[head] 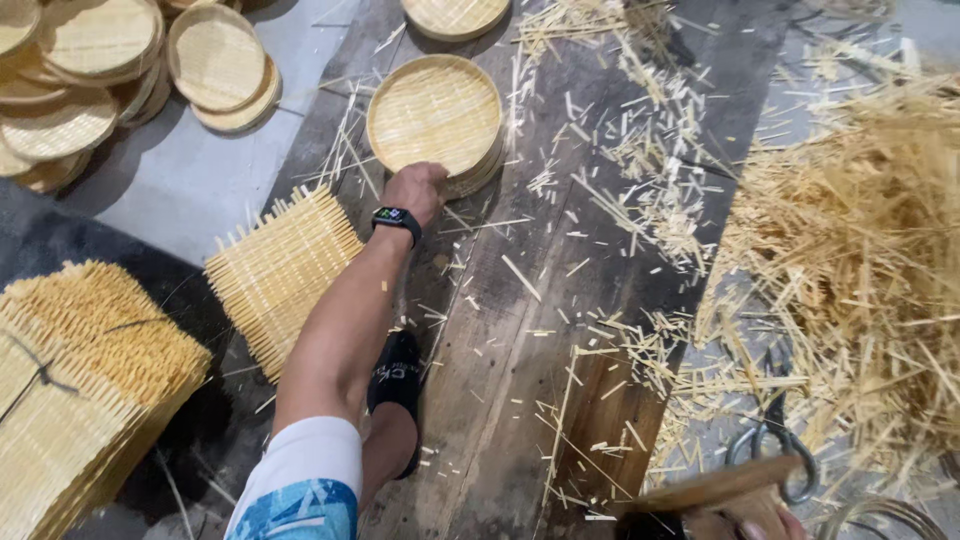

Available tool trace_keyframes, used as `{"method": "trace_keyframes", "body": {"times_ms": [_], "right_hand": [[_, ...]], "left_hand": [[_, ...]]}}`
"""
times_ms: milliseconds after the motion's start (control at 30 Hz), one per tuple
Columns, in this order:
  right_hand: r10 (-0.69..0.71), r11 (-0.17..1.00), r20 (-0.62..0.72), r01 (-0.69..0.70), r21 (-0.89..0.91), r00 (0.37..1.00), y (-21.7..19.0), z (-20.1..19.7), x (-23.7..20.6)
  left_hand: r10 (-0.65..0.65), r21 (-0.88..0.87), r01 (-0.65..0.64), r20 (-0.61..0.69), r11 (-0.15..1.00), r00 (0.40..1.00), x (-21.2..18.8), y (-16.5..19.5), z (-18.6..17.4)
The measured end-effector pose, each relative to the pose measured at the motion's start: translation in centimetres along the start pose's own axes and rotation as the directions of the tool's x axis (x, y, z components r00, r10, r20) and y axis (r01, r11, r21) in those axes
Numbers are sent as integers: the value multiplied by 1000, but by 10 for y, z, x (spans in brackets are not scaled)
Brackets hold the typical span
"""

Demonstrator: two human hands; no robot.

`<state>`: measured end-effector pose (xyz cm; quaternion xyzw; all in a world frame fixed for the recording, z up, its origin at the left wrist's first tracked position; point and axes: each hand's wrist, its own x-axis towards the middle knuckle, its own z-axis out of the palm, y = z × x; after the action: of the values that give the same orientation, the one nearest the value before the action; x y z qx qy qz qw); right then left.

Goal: The person sits on the floor assembling bamboo steamer baskets. They place a woven bamboo mat on a round wooden base, trim the protruding bamboo strips with scissors, press a bamboo rim ring around the edge, and stack the finished baskets with the others.

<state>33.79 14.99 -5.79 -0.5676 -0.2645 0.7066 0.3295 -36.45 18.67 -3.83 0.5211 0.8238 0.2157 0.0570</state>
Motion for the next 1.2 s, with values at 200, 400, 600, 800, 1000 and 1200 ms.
{"method": "trace_keyframes", "body": {"times_ms": [200,400,600,800,1000,1200], "right_hand": [[156,969,59,-164,185,986,25,31,-17],[34,974,338,-107,199,941,35,94,-18],[136,942,42,-117,-316,990,61,106,-1],[39,943,12,-33,-331,999,116,61,-26],[-200,633,105,210,-745,974,152,42,-68],[-214,684,109,228,-693,971,134,49,-64]], "left_hand": [[51,-54,-54,-50,997,997,-61,91,31],[-289,-593,795,745,125,601,-258,214,127],[-163,-812,459,430,361,888,-253,170,106],[-345,341,275,167,899,923,-229,26,-32],[-438,491,307,176,815,882,-254,-39,-73],[-526,459,344,364,819,769,-256,-53,-85]]}}
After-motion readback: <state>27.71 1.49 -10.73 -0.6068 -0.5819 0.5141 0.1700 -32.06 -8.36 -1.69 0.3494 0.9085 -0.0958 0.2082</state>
